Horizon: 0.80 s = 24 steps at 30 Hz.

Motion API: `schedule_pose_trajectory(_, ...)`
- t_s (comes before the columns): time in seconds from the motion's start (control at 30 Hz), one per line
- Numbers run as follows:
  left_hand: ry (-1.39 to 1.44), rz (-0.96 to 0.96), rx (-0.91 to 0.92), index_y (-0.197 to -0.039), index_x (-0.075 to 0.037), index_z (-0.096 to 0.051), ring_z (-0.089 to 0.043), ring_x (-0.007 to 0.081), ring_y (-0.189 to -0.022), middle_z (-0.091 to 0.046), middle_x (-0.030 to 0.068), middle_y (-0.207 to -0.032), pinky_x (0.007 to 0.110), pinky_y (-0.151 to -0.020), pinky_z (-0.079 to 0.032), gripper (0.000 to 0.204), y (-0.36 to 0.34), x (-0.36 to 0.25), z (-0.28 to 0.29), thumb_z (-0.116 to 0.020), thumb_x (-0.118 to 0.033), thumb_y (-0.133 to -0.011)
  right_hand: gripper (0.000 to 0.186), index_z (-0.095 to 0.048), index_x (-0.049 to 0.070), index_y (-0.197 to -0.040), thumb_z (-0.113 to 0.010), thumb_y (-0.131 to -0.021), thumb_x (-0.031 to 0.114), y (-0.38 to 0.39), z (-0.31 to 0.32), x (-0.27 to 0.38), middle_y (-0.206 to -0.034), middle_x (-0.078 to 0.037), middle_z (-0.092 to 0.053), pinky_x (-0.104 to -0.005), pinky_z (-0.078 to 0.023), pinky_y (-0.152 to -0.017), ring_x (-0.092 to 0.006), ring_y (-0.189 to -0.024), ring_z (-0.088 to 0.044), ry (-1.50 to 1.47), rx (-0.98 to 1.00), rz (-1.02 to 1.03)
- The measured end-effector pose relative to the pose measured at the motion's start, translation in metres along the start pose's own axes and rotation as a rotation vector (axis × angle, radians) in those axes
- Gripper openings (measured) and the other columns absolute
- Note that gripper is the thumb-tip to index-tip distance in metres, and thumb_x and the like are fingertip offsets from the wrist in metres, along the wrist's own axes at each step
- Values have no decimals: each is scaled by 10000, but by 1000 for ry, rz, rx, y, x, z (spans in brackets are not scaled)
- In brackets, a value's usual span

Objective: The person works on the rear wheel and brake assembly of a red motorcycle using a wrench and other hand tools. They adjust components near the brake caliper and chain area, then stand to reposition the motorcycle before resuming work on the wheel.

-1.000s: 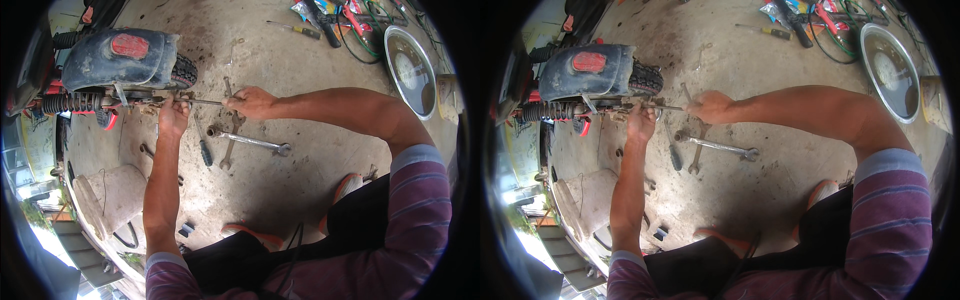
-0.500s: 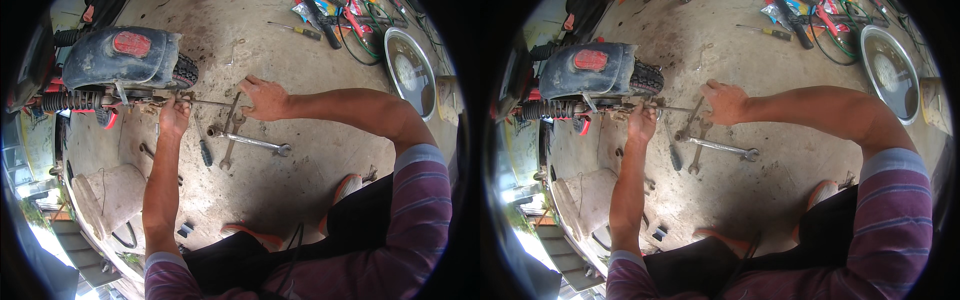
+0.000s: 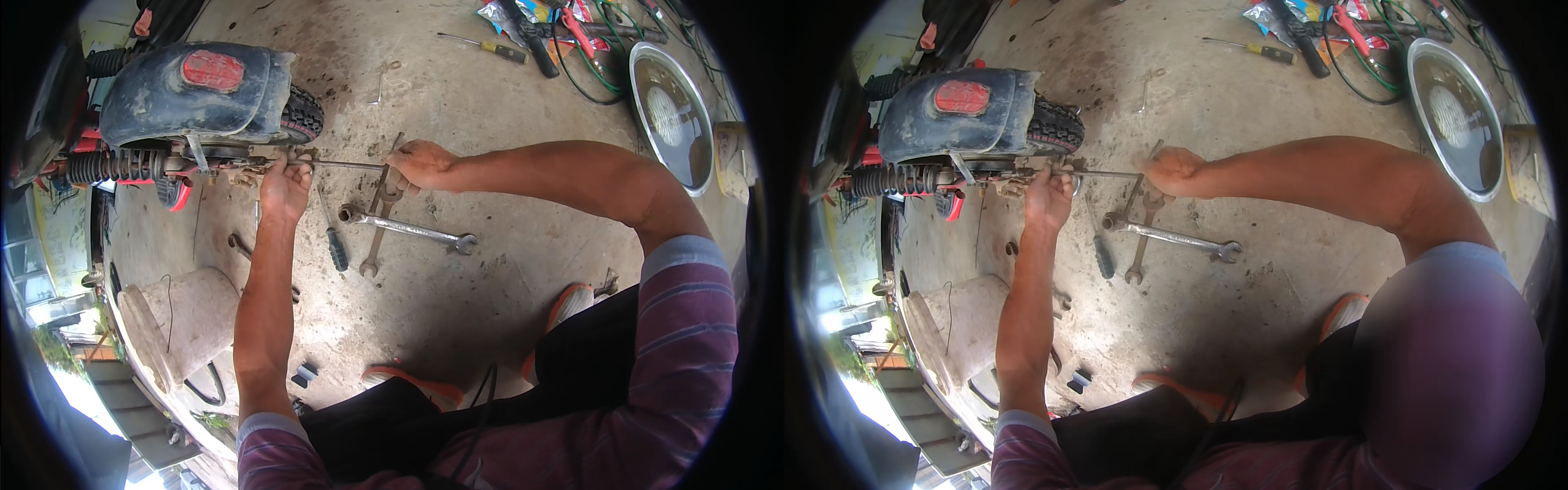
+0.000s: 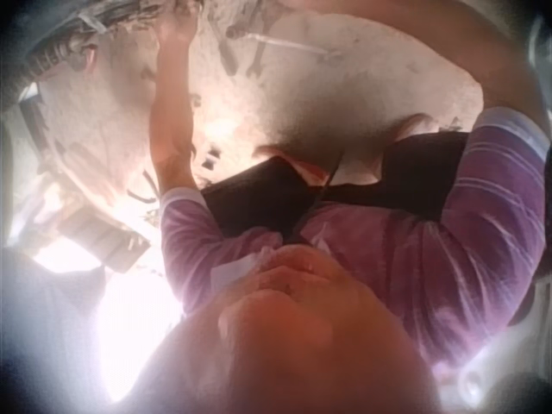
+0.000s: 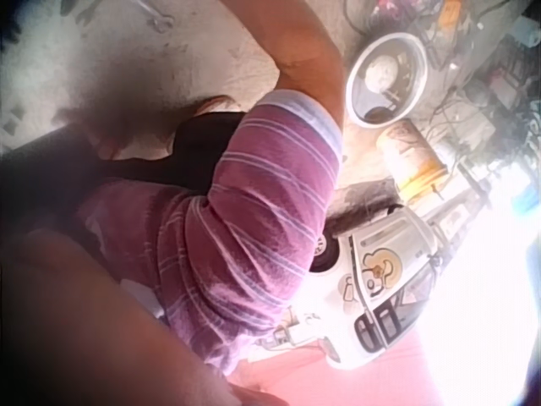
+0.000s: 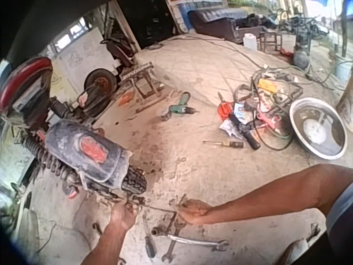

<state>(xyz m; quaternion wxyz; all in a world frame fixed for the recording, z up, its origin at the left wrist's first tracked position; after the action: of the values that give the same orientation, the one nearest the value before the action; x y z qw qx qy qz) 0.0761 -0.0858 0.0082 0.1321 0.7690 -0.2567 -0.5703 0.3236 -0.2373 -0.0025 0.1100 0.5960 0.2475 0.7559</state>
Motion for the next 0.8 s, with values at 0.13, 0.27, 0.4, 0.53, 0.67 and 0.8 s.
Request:
schedule_pose_trajectory(0.13, 1, 1, -30, -939, -57, -574, -607, 173, -667, -637, 76, -786, 265, -561, -503, 221, 2, 1, 5, -487, -252, -997, 536, -562, -33, -1047, -513, -891, 478, 12, 6, -5, -885, -196, -643, -452, -514, -782, -350, -874, -639, 649, -398, 477)
schedule_pose_trajectory(0.27, 25, 9, -32, -930, -63, -571, -599, 165, -650, -639, 75, -788, 264, -553, -500, 218, 1, 0, 4, -488, -253, -997, 555, -563, -31, -1026, -514, -915, 510, 19, 0, 6, -872, -173, -619, -462, -508, -805, -370, -877, -622, 743, -424, 797)
schedule_pose_trajectory(0.4, 37, 9, -2, -926, -70, -569, -595, 163, -654, -634, 71, -787, 261, -561, -497, 212, 5, -2, 3, -493, -256, -994, 581, -618, 15, -948, -446, -944, 570, 7, -1, 18, -872, -124, -651, -372, -516, -711, -252, -796, -641, 161, 91, 181)
schedule_pose_trajectory(0.53, 74, 15, 0, -923, -70, -572, -600, 170, -666, -652, 88, -806, 265, -576, -496, 216, 2, -4, 0, -499, -262, -988, 597, -661, 51, -899, -355, -986, 557, 0, -12, 10, -858, -74, -681, -271, -481, -600, -133, -724, -638, -533, 193, -175)
schedule_pose_trajectory(0.67, 13, 51, -12, -916, -84, -582, -607, 178, -670, -670, 106, -826, 276, -586, -499, 211, 1, 6, 2, -500, -265, -986, 580, -654, 22, -921, -354, -991, 514, 5, -13, -3, -879, -106, -678, -291, -465, -579, -166, -720, -639, -349, 208, -212)
schedule_pose_trajectory(0.8, -109, 79, 6, -914, -93, -590, -616, 186, -670, -675, 118, -835, 289, -590, -508, 216, 10, 20, 5, -493, -271, -988, 494, -657, 33, -866, -469, -964, 479, 5, 0, -17, -837, -100, -683, -278, -465, -550, -160, -691, -641, -60, 234, -225)
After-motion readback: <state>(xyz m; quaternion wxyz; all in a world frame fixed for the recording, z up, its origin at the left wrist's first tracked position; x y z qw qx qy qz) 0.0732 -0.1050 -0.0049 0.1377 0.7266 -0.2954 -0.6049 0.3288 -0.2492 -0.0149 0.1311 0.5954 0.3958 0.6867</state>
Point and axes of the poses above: each hand's wrist, its own y-axis away from the middle knuckle, its own z-axis out of the back of the hand, x = y × z, the point moved 2 cm from there along -y, towards the middle knuckle
